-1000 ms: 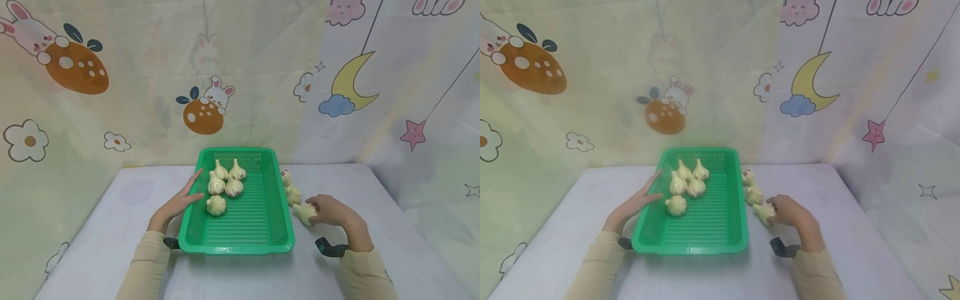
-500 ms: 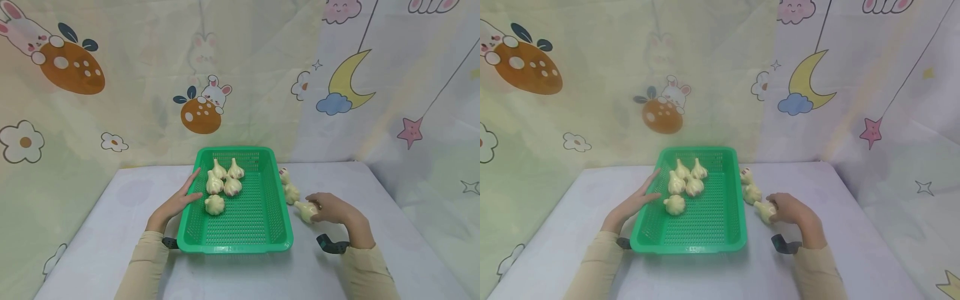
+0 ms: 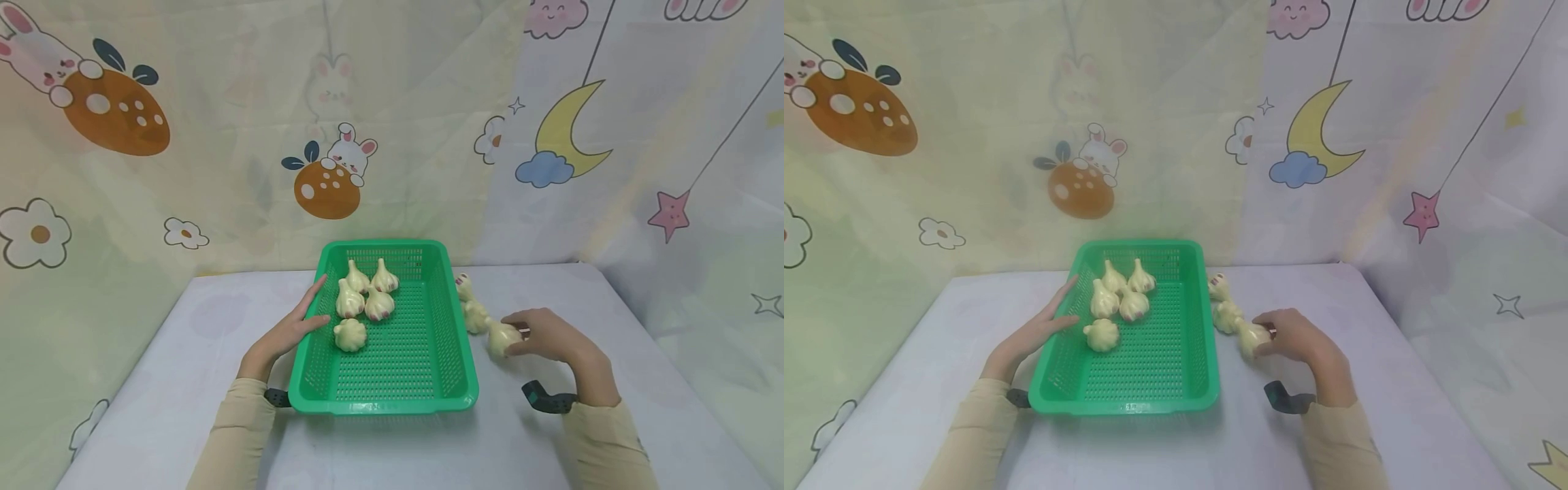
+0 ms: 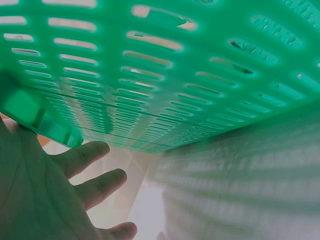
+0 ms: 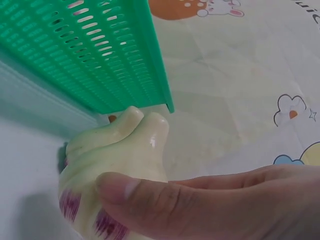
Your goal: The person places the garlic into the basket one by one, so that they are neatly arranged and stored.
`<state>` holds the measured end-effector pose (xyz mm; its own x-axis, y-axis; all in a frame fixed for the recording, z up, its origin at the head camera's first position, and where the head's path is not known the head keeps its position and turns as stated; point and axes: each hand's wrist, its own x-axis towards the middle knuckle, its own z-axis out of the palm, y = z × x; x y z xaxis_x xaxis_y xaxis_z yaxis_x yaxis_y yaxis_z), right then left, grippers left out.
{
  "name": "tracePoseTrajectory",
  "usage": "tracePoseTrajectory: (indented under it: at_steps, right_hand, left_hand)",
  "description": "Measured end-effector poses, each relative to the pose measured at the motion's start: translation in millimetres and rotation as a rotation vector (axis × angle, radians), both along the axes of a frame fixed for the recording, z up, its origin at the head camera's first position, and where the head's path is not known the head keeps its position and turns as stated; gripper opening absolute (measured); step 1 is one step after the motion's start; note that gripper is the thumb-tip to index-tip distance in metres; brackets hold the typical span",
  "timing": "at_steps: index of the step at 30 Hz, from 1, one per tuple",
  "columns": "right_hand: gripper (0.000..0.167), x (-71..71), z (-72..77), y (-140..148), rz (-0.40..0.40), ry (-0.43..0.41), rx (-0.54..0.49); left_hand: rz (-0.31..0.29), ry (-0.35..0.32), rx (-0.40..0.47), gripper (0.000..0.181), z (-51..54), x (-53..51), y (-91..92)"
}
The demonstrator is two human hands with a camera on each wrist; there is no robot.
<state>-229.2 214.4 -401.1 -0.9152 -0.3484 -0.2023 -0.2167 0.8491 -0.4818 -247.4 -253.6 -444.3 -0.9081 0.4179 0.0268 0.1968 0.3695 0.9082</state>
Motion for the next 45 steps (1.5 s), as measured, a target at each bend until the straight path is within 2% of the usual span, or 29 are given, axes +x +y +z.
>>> tracePoseTrajectory:
  at_steps: [6,17,22,32,45]
  right_hand:
    - [0.063,1.3,4.2,1,0.008,0.05,-0.003]
    - [0.066,0.0,5.1,2,-0.032,0.07,-0.058]
    - [0.066,-0.2,6.0,3,-0.023,0.092,-0.074]
    - [0.061,2.9,10.1,-1,0.003,0.195,-0.101]
    - [0.057,0.7,10.6,-11,-0.009,0.287,-0.173]
  left_hand:
    - [0.0,0.012,-0.002,0.074,-0.3,-0.2,0.2]
    - [0.003,0.015,-0.002,0.074,0.3,0.2,0.9]
    - [0.002,0.015,-0.001,0.073,-0.3,-0.6,0.5]
    - [-0.002,0.017,-0.002,0.073,-0.4,-1.0,-0.3]
    - [-0.003,0.004,0.005,0.073,0.3,-0.3,0.3]
